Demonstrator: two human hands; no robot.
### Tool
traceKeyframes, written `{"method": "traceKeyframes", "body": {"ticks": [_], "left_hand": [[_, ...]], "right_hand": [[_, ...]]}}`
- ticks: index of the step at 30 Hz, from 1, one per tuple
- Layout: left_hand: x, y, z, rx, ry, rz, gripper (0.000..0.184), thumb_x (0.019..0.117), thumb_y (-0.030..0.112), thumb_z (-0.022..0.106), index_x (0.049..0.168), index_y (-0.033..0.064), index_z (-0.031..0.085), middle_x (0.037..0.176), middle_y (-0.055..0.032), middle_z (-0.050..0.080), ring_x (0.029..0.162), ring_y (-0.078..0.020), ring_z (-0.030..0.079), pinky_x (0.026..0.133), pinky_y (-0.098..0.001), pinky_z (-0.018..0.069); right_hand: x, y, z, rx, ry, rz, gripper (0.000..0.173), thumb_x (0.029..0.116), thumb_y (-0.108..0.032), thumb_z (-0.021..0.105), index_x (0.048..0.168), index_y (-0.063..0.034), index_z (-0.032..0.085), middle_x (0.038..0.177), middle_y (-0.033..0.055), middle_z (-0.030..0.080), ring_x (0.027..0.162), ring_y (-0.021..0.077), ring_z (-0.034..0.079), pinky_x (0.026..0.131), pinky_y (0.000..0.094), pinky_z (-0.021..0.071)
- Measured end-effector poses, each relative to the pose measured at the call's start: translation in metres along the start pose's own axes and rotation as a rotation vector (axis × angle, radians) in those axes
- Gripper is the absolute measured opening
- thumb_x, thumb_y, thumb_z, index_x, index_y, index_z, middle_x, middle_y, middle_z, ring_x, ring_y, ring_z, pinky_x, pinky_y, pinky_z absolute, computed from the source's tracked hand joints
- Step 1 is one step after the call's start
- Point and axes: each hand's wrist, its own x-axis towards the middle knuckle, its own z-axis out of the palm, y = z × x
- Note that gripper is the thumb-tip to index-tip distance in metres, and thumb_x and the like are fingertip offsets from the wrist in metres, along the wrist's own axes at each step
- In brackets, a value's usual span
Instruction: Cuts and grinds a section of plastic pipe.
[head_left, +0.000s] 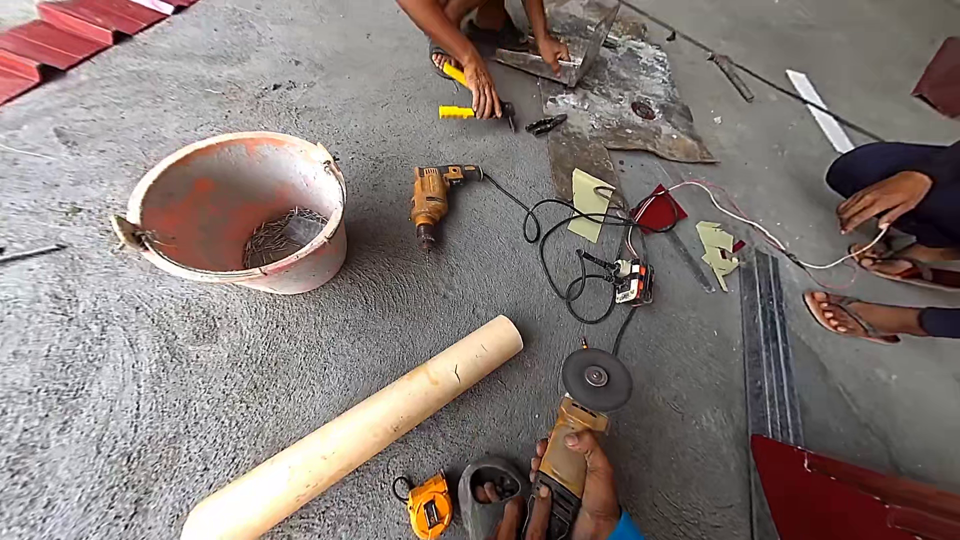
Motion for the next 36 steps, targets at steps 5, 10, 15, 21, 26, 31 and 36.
{"method": "traceKeyframes", "body": {"ticks": [5, 10, 15, 21, 26, 31, 36], "left_hand": [[0.002, -0.048, -0.09, 0.275, 0.23, -0.063, 0.094, 0.0882, 0.056, 0.07, 0.161, 0.0101, 0.031, 0.147, -0.0252, 0.05, 0.127, -0.0424, 0.057, 0.1, -0.0584, 0.0505], [0.013, -0.137, -0.152, 0.366, 0.14, -0.467, 0.127, 0.0736, 0.058, 0.084, 0.166, 0.0203, 0.006, 0.163, -0.0237, 0.028, 0.143, -0.0443, 0.04, 0.107, -0.0605, 0.0433], [-0.011, -0.139, -0.121, 0.303, 0.251, -0.54, 0.11, 0.074, 0.042, 0.083, 0.164, 0.0182, 0.025, 0.142, -0.0256, 0.052, 0.128, -0.0488, 0.051, 0.099, -0.0663, 0.0435], [-0.045, -0.147, -0.093, 0.283, 0.389, -0.693, 0.108, 0.0649, 0.054, 0.083, 0.158, 0.0237, 0.038, 0.138, -0.0242, 0.055, 0.121, -0.0459, 0.056, 0.091, -0.0634, 0.0478], [-0.03, -0.144, -0.087, 0.225, 0.357, -0.706, 0.103, 0.0737, 0.043, 0.082, 0.16, 0.0164, 0.032, 0.139, -0.0225, 0.057, 0.119, -0.0447, 0.06, 0.092, -0.0606, 0.0505], [-0.013, -0.128, -0.083, 0.189, 0.306, -0.761, 0.101, 0.0768, 0.036, 0.079, 0.162, 0.0193, 0.027, 0.138, -0.025, 0.055, 0.121, -0.0477, 0.057, 0.09, -0.0607, 0.0512], [-0.008, -0.126, -0.081, 0.199, 0.311, -0.774, 0.095, 0.0786, 0.036, 0.077, 0.158, 0.0134, 0.032, 0.135, -0.0261, 0.056, 0.117, -0.0457, 0.06, 0.09, -0.0577, 0.052]], "right_hand": [[0.015, -0.056, 0.005, -0.324, 0.083, -0.075, 0.035, 0.0855, -0.023, 0.057, 0.113, -0.0026, 0.048, 0.078, 0.0174, 0.068, 0.061, 0.0288, 0.07, 0.053, 0.0429, 0.0612], [0.02, -0.126, 0.02, -0.944, 0.114, -0.229, 0.032, 0.0812, -0.017, 0.062, 0.106, 0.0027, 0.056, 0.076, 0.0166, 0.07, 0.064, 0.0297, 0.071, 0.057, 0.0446, 0.0621], [0.017, -0.141, 0.032, -1.423, 0.086, -0.195, 0.053, 0.0699, -0.023, 0.076, 0.114, 0.0004, 0.059, 0.085, 0.0131, 0.071, 0.07, 0.028, 0.072, 0.064, 0.0471, 0.0628], [0.033, -0.13, 0.042, -1.836, 0.052, -0.121, 0.067, 0.0632, -0.031, 0.084, 0.119, -0.0035, 0.061, 0.095, 0.0109, 0.071, 0.083, 0.0246, 0.072, 0.078, 0.0481, 0.0604], [0.043, -0.117, 0.055, -2.035, -0.009, -0.087, 0.072, 0.0628, -0.035, 0.086, 0.122, -0.0028, 0.062, 0.1, 0.0134, 0.071, 0.09, 0.0274, 0.071, 0.083, 0.0517, 0.0585], [0.054, -0.111, 0.067, -2.144, -0.02, -0.05, 0.077, 0.063, -0.039, 0.086, 0.125, -0.003, 0.06, 0.105, 0.0145, 0.07, 0.096, 0.0283, 0.07, 0.087, 0.0519, 0.0561], [0.063, -0.11, 0.075, -2.166, -0.044, -0.032, 0.076, 0.0633, -0.04, 0.085, 0.125, -0.004, 0.059, 0.104, 0.0131, 0.07, 0.095, 0.0268, 0.07, 0.087, 0.0505, 0.0568]]}}
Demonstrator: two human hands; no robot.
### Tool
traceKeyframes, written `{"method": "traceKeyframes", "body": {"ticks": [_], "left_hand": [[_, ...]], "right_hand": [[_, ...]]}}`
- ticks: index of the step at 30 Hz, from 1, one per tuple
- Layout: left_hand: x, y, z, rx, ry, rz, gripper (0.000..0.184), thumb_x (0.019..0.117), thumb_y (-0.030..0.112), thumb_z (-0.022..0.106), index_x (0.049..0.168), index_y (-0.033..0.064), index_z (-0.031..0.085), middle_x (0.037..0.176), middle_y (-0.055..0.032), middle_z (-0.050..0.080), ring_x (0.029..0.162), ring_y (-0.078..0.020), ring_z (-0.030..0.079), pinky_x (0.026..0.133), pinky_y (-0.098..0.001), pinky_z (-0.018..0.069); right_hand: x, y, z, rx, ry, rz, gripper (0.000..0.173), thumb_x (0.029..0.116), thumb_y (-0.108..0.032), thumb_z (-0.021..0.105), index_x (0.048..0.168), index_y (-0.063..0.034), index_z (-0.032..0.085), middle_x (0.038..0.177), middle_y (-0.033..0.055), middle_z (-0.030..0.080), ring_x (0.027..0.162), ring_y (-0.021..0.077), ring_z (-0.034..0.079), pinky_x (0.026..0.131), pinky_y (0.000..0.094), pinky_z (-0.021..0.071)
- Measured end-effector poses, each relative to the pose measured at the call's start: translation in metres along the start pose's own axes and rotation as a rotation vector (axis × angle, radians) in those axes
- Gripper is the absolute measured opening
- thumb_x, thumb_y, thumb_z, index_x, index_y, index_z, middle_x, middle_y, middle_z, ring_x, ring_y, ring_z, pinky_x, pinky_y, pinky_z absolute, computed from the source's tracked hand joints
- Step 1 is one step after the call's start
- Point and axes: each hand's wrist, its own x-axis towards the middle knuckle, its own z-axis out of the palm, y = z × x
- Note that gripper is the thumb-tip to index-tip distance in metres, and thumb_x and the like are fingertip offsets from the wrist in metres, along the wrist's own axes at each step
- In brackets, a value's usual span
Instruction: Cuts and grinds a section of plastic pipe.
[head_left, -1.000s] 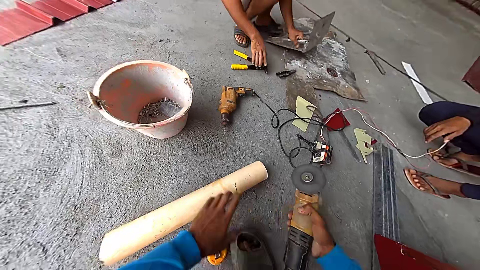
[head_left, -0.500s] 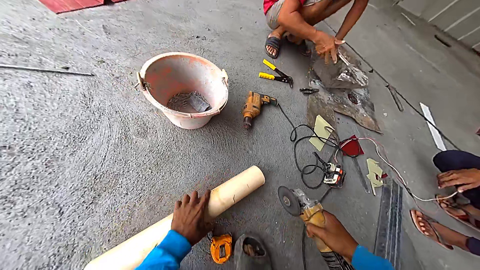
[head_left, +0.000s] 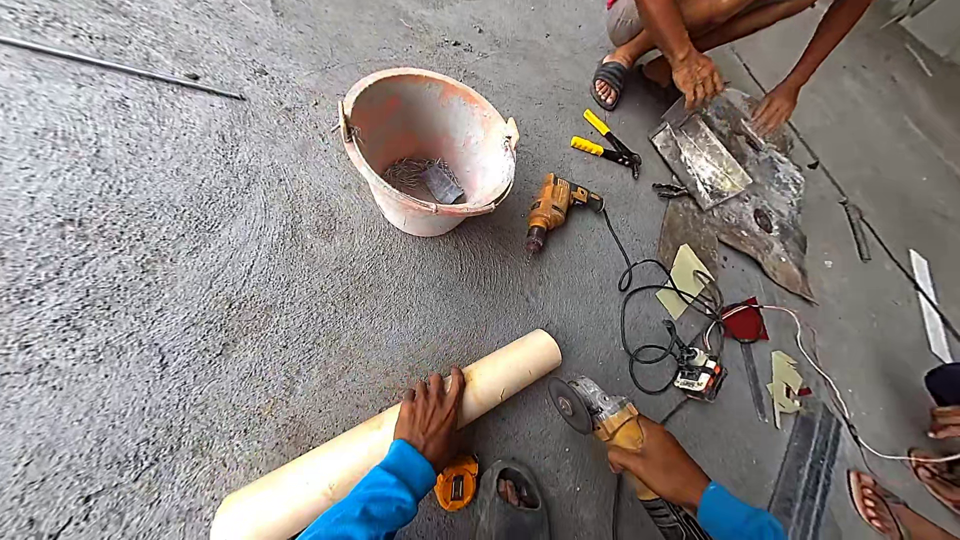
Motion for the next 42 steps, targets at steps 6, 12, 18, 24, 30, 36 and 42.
{"method": "traceKeyframes", "body": {"ticks": [6, 12, 18, 24, 30, 36, 42], "left_hand": [[0.002, 0.0, 0.0, 0.02, 0.002, 0.0, 0.097, 0.0778, 0.036, 0.078, 0.16, 0.0148, 0.03, 0.131, -0.026, 0.058, 0.113, -0.0445, 0.062, 0.089, -0.0563, 0.0519], [0.003, 0.0, 0.0, 0.022, -0.004, -0.004, 0.096, 0.0776, 0.037, 0.078, 0.159, 0.0164, 0.031, 0.13, -0.0251, 0.059, 0.111, -0.0432, 0.063, 0.089, -0.0547, 0.0518], [0.004, -0.001, 0.001, 0.024, 0.005, -0.004, 0.096, 0.0779, 0.035, 0.078, 0.159, 0.0154, 0.031, 0.13, -0.0257, 0.058, 0.111, -0.043, 0.063, 0.09, -0.0542, 0.0517], [0.003, -0.001, 0.0, 0.016, -0.009, -0.005, 0.096, 0.0796, 0.038, 0.078, 0.16, 0.0151, 0.03, 0.132, -0.0268, 0.057, 0.112, -0.0445, 0.062, 0.092, -0.0563, 0.0508], [0.004, 0.0, 0.002, 0.027, -0.007, -0.006, 0.098, 0.0784, 0.037, 0.079, 0.16, 0.0153, 0.029, 0.131, -0.0261, 0.057, 0.112, -0.0435, 0.062, 0.091, -0.0547, 0.0511], [0.004, 0.0, 0.001, 0.029, -0.011, -0.001, 0.097, 0.0785, 0.036, 0.078, 0.16, 0.0158, 0.029, 0.13, -0.0261, 0.057, 0.113, -0.0435, 0.062, 0.091, -0.0543, 0.0515], [0.004, 0.0, 0.001, 0.029, -0.019, -0.007, 0.098, 0.0781, 0.033, 0.078, 0.16, 0.016, 0.028, 0.131, -0.0259, 0.057, 0.113, -0.0433, 0.062, 0.091, -0.0547, 0.0511]], "right_hand": [[0.004, -0.019, 0.001, 0.005, -0.037, -0.003, 0.07, 0.0649, -0.039, 0.084, 0.123, -0.0069, 0.061, 0.104, 0.0098, 0.07, 0.095, 0.0228, 0.07, 0.086, 0.0476, 0.0568], [0.007, -0.03, 0.0, -0.015, -0.066, -0.015, 0.07, 0.0649, -0.039, 0.083, 0.123, -0.0067, 0.061, 0.105, 0.0099, 0.069, 0.096, 0.0224, 0.069, 0.087, 0.0463, 0.0564], [0.01, -0.033, 0.0, -0.003, -0.074, -0.014, 0.069, 0.0654, -0.038, 0.083, 0.122, -0.0066, 0.06, 0.103, 0.0093, 0.069, 0.094, 0.0217, 0.069, 0.086, 0.0456, 0.0568], [0.012, -0.033, 0.0, 0.003, -0.074, -0.021, 0.068, 0.0646, -0.04, 0.083, 0.12, -0.0059, 0.061, 0.102, 0.0095, 0.07, 0.094, 0.0224, 0.069, 0.085, 0.0467, 0.057], [0.014, -0.032, 0.0, 0.003, -0.073, -0.025, 0.068, 0.063, -0.039, 0.083, 0.119, -0.0073, 0.062, 0.101, 0.0077, 0.07, 0.092, 0.0202, 0.07, 0.084, 0.0446, 0.0575], [0.015, -0.034, -0.001, 0.006, -0.074, -0.013, 0.067, 0.0636, -0.038, 0.083, 0.119, -0.0073, 0.061, 0.1, 0.0079, 0.069, 0.092, 0.0202, 0.069, 0.084, 0.0447, 0.0572], [0.017, -0.035, -0.002, 0.011, -0.068, -0.02, 0.064, 0.0625, -0.037, 0.083, 0.116, -0.0082, 0.062, 0.099, 0.0069, 0.07, 0.09, 0.0193, 0.07, 0.082, 0.0436, 0.0579]]}}
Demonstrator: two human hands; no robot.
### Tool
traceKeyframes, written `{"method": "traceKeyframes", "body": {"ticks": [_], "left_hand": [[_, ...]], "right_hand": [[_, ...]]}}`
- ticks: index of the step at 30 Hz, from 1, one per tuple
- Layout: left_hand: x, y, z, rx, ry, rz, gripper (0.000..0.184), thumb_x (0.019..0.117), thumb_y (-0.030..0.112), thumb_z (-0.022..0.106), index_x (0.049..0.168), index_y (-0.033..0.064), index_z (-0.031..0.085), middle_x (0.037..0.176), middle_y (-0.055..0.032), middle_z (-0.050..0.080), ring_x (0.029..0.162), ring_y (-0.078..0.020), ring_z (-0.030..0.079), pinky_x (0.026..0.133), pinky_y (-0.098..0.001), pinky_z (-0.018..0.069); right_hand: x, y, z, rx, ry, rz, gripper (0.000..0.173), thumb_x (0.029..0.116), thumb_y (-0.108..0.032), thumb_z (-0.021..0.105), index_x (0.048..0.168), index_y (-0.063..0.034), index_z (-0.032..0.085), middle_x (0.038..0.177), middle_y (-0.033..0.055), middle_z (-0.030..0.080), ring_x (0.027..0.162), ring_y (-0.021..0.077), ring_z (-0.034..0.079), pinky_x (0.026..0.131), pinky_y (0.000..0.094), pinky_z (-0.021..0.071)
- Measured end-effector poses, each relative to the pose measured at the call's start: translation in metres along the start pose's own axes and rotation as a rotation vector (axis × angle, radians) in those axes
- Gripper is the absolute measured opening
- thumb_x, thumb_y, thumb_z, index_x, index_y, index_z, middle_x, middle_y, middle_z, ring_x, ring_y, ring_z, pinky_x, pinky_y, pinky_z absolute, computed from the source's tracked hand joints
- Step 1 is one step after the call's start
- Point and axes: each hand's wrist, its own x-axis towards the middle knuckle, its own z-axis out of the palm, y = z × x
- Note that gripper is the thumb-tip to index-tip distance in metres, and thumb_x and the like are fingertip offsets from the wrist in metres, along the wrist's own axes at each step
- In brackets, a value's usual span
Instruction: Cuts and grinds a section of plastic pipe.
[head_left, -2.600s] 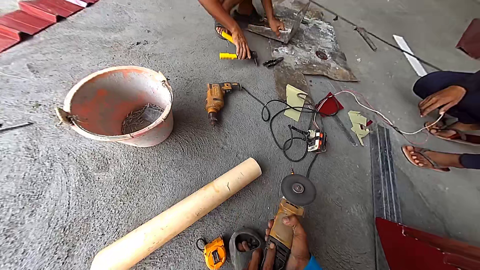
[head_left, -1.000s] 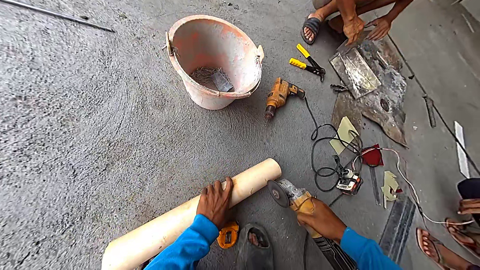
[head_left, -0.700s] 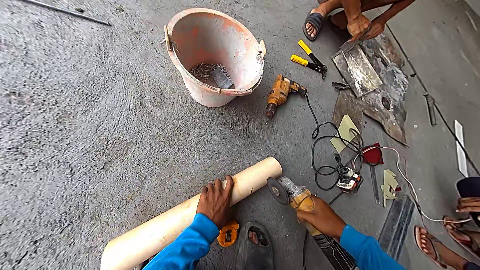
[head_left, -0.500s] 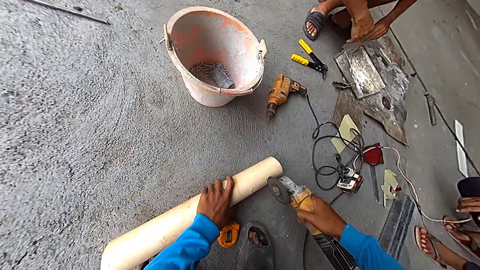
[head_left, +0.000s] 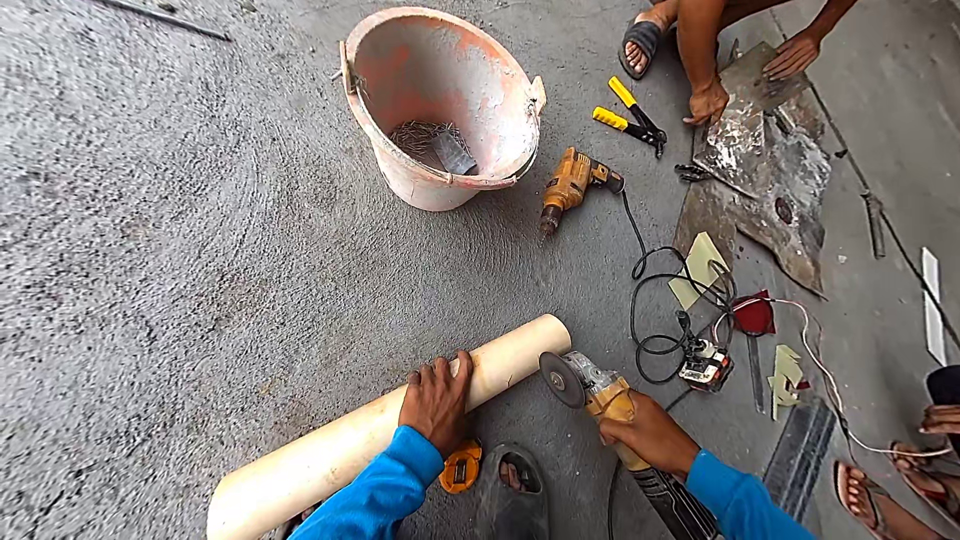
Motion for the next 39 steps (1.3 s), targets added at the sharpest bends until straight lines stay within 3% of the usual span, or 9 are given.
{"method": "traceKeyframes", "body": {"ticks": [22, 27, 29, 32, 35, 39], "left_hand": [[-0.001, 0.001, 0.004, 0.038, 0.018, 0.027, 0.1, 0.0783, 0.034, 0.079, 0.161, 0.0135, 0.026, 0.132, -0.0273, 0.056, 0.114, -0.0446, 0.061, 0.092, -0.0564, 0.0501], [0.001, -0.005, 0.013, 0.086, 0.187, 0.077, 0.094, 0.0777, 0.016, 0.077, 0.16, 0.0159, 0.032, 0.128, -0.0284, 0.058, 0.112, -0.0443, 0.062, 0.089, -0.0548, 0.0512], [0.002, -0.008, 0.018, 0.106, 0.311, 0.081, 0.093, 0.0776, 0.031, 0.079, 0.158, 0.0136, 0.037, 0.122, -0.0254, 0.062, 0.107, -0.0412, 0.064, 0.084, -0.0528, 0.0527], [0.002, -0.005, 0.014, 0.056, 0.289, 0.058, 0.099, 0.0766, 0.059, 0.074, 0.155, 0.0094, 0.041, 0.128, -0.0251, 0.061, 0.109, -0.0421, 0.063, 0.089, -0.0568, 0.0497], [0.0, 0.001, 0.009, 0.017, 0.138, 0.024, 0.095, 0.083, 0.059, 0.069, 0.157, 0.0079, 0.037, 0.137, -0.029, 0.054, 0.117, -0.0452, 0.06, 0.095, -0.0575, 0.0488], [-0.001, 0.004, 0.005, 0.029, 0.069, 0.013, 0.091, 0.0874, 0.056, 0.067, 0.157, 0.0085, 0.033, 0.133, -0.0284, 0.057, 0.116, -0.0452, 0.06, 0.096, -0.0577, 0.0483]], "right_hand": [[0.006, -0.003, -0.001, 0.019, -0.023, -0.012, 0.066, 0.0627, -0.037, 0.082, 0.118, -0.0087, 0.062, 0.099, 0.0073, 0.07, 0.09, 0.0202, 0.07, 0.082, 0.0447, 0.0584], [-0.011, -0.002, -0.014, 0.168, 0.049, -0.095, 0.059, 0.0589, -0.033, 0.081, 0.11, -0.0094, 0.064, 0.089, 0.0042, 0.071, 0.078, 0.017, 0.071, 0.072, 0.0406, 0.0608], [-0.014, -0.001, -0.017, 0.152, 0.047, -0.096, 0.058, 0.0599, -0.034, 0.081, 0.11, -0.01, 0.064, 0.089, 0.0037, 0.071, 0.079, 0.0163, 0.071, 0.072, 0.0401, 0.0603], [-0.011, 0.002, -0.015, 0.122, 0.034, -0.075, 0.061, 0.0604, -0.035, 0.082, 0.113, -0.0096, 0.063, 0.093, 0.0049, 0.071, 0.082, 0.0174, 0.071, 0.075, 0.0414, 0.0604], [-0.009, 0.006, -0.008, 0.105, 0.013, -0.057, 0.063, 0.0603, -0.036, 0.082, 0.114, -0.0092, 0.063, 0.094, 0.0054, 0.07, 0.084, 0.0179, 0.071, 0.076, 0.042, 0.0597], [-0.01, 0.011, -0.001, 0.097, -0.006, -0.044, 0.063, 0.0614, -0.036, 0.082, 0.115, -0.0087, 0.063, 0.096, 0.0062, 0.07, 0.086, 0.0188, 0.071, 0.079, 0.0434, 0.0593]]}}
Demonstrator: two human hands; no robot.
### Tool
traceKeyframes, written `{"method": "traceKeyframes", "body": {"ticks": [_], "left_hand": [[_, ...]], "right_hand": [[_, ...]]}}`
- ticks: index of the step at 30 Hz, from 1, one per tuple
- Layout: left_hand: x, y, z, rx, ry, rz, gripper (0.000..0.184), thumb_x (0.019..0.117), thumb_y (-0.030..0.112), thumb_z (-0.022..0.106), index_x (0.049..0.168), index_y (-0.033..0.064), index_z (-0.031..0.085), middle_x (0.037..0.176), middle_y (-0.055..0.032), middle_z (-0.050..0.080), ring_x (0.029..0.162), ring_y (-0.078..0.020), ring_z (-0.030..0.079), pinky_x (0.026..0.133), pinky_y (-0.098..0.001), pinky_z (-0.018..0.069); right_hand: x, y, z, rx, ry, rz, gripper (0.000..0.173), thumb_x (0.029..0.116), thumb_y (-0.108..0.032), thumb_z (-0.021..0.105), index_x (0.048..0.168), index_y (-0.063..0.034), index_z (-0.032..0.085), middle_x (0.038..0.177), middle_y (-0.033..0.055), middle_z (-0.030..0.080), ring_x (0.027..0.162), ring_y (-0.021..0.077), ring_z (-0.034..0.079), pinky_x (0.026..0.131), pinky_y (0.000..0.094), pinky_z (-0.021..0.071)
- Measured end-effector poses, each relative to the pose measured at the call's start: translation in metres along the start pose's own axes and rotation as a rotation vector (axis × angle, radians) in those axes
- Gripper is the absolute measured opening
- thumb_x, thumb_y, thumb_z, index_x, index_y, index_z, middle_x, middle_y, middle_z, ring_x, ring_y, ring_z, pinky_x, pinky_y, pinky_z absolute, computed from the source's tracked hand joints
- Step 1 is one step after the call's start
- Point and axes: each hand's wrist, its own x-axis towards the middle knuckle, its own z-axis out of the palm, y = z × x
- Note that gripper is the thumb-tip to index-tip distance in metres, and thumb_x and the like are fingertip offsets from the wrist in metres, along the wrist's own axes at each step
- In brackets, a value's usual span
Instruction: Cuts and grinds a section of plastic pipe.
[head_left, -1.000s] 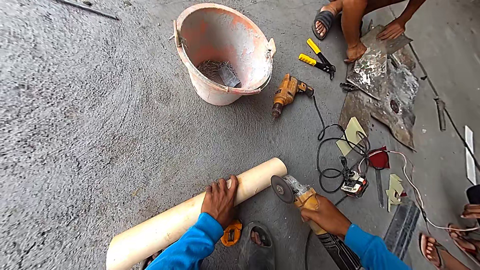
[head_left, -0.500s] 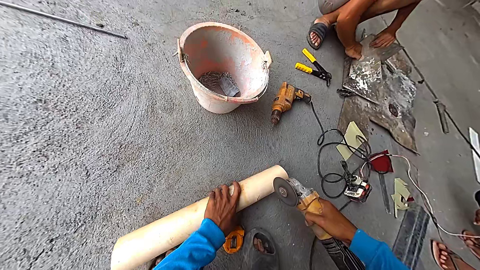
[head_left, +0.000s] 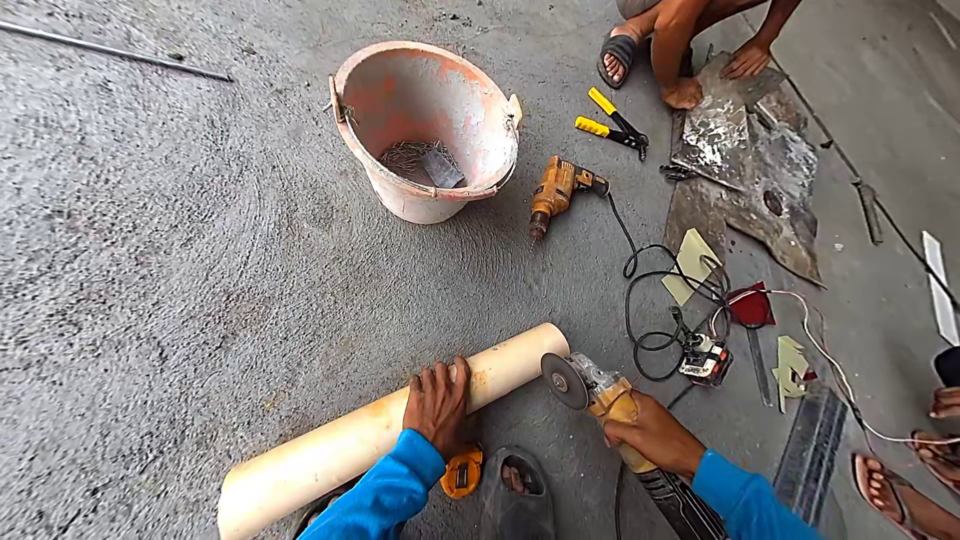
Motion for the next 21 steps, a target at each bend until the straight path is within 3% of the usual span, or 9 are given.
{"method": "traceKeyframes", "body": {"ticks": [21], "left_hand": [[0.004, -0.002, -0.012, -0.042, -0.083, -0.036, 0.093, 0.0861, 0.059, 0.067, 0.159, 0.0142, 0.031, 0.133, -0.0255, 0.057, 0.119, -0.0417, 0.06, 0.096, -0.0545, 0.0493]], "right_hand": [[0.005, 0.006, 0.008, -0.06, -0.021, 0.039, 0.067, 0.0622, -0.038, 0.083, 0.119, -0.0083, 0.062, 0.1, 0.0078, 0.07, 0.091, 0.0207, 0.07, 0.083, 0.0453, 0.0577]]}}
